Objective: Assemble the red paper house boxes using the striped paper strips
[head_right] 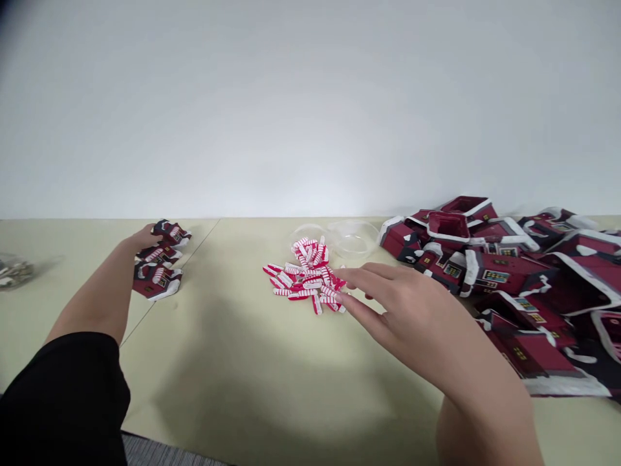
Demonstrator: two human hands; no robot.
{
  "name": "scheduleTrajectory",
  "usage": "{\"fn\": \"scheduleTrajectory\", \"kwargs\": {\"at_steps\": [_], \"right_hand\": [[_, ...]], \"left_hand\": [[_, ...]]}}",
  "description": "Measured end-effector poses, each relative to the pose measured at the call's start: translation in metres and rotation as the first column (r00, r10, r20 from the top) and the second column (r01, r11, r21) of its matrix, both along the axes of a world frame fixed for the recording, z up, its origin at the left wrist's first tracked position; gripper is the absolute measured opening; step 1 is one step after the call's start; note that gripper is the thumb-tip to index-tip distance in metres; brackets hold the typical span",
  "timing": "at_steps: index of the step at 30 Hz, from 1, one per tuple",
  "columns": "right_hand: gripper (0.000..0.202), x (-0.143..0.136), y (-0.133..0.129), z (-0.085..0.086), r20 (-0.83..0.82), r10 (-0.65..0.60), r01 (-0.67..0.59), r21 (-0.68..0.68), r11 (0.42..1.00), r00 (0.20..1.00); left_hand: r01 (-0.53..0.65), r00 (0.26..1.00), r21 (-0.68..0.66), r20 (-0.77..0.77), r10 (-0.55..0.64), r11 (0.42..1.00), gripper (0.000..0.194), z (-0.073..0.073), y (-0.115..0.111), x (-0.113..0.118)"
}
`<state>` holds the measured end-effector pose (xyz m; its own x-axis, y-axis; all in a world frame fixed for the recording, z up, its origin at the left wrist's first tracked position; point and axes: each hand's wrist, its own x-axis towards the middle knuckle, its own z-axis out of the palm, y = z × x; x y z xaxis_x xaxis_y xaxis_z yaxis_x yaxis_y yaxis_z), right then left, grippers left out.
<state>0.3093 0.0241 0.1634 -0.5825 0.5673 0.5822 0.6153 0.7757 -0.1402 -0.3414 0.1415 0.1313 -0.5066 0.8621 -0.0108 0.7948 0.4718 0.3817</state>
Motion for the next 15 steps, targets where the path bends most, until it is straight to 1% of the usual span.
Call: {"fn": "scheduleTrajectory", "kwargs": {"at_steps": [5, 8, 10, 12, 13, 15], "right_hand": [[0.025, 0.002, -0.002, 0.003, -0.005, -0.010, 0.010, -0.006, 1.000, 1.000], [0.025, 0.003, -0.002, 0.004, -0.011, -0.018, 0.018, -0.007, 1.000, 1.000], [0.025, 0.003, -0.002, 0.004, -0.009, -0.021, 0.021, -0.008, 1.000, 1.000], [0.025, 0.005, -0.003, 0.003, -0.005, -0.028, 0.028, -0.003, 1.000, 1.000], [0.025, 0.006, -0.004, 0.003, -0.002, -0.033, 0.033, -0.002, 0.999, 0.999], [0.025, 0.008, -0.006, 0.004, 0.002, -0.039, 0.039, -0.005, 0.999, 0.999]], "left_hand": [[-0.035, 0.999, -0.067, 0.036, 0.037, 0.997, 0.058, 0.004, 0.022, 0.017], [-0.057, 0.997, -0.064, 0.055, 0.061, 0.996, 0.067, 0.002, 0.033, 0.027], [-0.106, 0.993, -0.006, 0.042, 0.106, 0.994, 0.079, 0.002, 0.037, 0.034], [-0.163, 0.987, 0.083, 0.020, 0.162, 0.983, 0.085, 0.007, 0.037, 0.041], [-0.188, 0.982, 0.128, 0.008, 0.189, 0.974, 0.085, 0.011, 0.035, 0.045], [-0.210, 0.976, 0.190, -0.010, 0.216, 0.959, 0.078, 0.025, 0.026, 0.050]]}}
